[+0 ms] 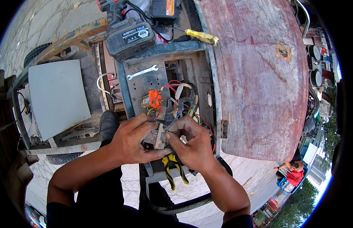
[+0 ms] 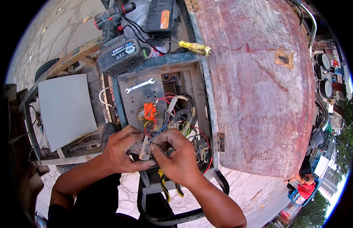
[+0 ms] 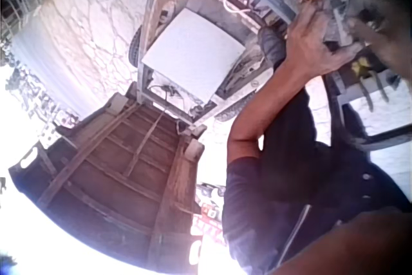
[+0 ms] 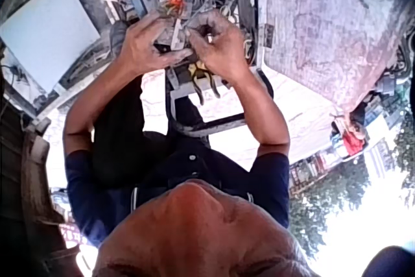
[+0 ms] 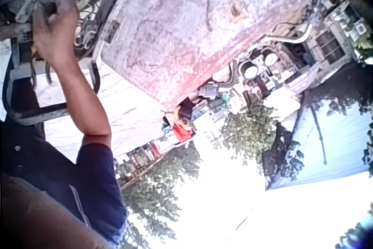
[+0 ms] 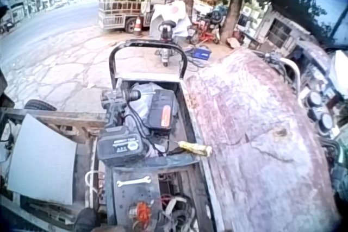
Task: The person repairs electrical wiring on a vehicle. They use pliers to strip wire insulation and connect wires to a terminal block. The person also uses a screwdriver to tighten connections.
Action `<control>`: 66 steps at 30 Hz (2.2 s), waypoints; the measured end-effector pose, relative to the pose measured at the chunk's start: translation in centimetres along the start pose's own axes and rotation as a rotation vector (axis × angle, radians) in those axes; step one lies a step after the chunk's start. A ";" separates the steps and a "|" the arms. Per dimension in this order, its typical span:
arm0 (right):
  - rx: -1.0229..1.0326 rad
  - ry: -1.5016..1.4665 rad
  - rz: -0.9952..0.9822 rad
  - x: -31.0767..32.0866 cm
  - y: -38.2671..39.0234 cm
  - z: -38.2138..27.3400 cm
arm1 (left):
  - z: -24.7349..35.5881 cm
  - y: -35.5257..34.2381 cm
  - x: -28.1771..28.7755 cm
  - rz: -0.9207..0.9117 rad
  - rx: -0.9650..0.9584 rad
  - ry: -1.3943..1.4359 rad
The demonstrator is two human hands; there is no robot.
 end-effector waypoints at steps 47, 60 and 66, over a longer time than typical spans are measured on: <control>0.267 0.126 0.030 -0.5 -0.1 -0.4 | 0.1 0.5 0.4 0.041 0.007 0.000; -0.015 -0.106 -0.019 -0.4 0.1 -0.5 | 0.1 0.3 0.4 0.065 -0.011 -0.014; 0.316 0.204 0.023 -0.4 -0.1 -1.5 | 0.3 0.2 0.5 0.068 -0.013 -0.014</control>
Point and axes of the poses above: each hand's wrist, its own y-axis away from the middle knuckle, its own x-axis out of the back of the hand, z = x × y, the point moved 2 cm from there along -y, towards the middle knuckle, and after that the axes turned 5 degrees about -y, right-handed, at the moved point
